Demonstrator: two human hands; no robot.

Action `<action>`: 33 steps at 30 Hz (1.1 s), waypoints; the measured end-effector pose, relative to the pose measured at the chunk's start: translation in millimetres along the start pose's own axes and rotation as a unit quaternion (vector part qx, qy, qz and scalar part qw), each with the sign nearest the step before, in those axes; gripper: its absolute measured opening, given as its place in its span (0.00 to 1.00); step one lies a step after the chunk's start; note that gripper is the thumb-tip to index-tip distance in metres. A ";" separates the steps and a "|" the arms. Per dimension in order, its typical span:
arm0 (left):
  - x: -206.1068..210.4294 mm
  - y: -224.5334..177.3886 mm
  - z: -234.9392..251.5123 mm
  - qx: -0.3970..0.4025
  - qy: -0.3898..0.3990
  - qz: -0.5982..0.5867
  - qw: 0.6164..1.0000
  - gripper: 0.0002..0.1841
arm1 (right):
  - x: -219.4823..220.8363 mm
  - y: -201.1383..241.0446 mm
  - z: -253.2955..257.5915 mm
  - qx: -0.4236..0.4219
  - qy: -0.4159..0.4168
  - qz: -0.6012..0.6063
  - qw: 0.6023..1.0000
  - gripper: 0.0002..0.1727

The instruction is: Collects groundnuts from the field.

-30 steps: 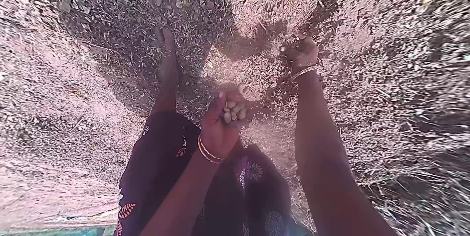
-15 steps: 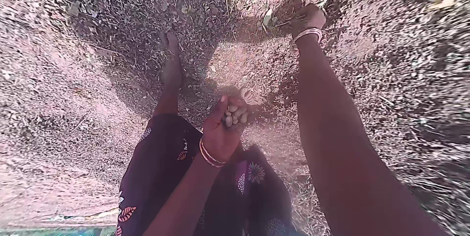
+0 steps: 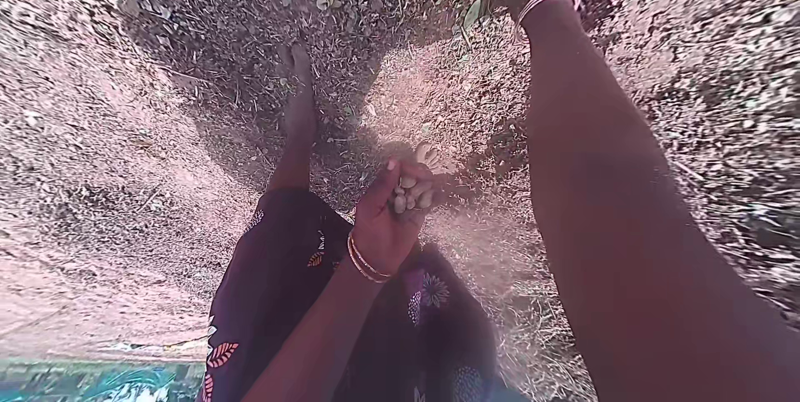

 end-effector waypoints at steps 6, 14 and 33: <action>3.0 -0.1 -0.5 0.001 0.000 0.000 1.000 0.18 | 25.0 -49.0 -34.2 0.059 -0.068 0.127 0.988 0.23; 1.3 3.4 -1.2 0.001 0.004 -0.002 1.000 0.19 | 119.7 -46.8 -116.3 0.044 0.168 0.216 0.961 0.17; -11.7 7.3 -4.8 -0.002 0.027 0.036 0.999 0.19 | 159.3 -24.1 -120.1 0.075 0.126 0.073 0.987 0.24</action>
Point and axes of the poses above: each hand's wrist, its own z-axis towards the middle knuckle, its own x-axis out of the palm, y = z × x, the point moved 5 cm from there along z, towards the middle knuckle, and after that the axes turned 5 degrees about -y, right-handed, at the moved point
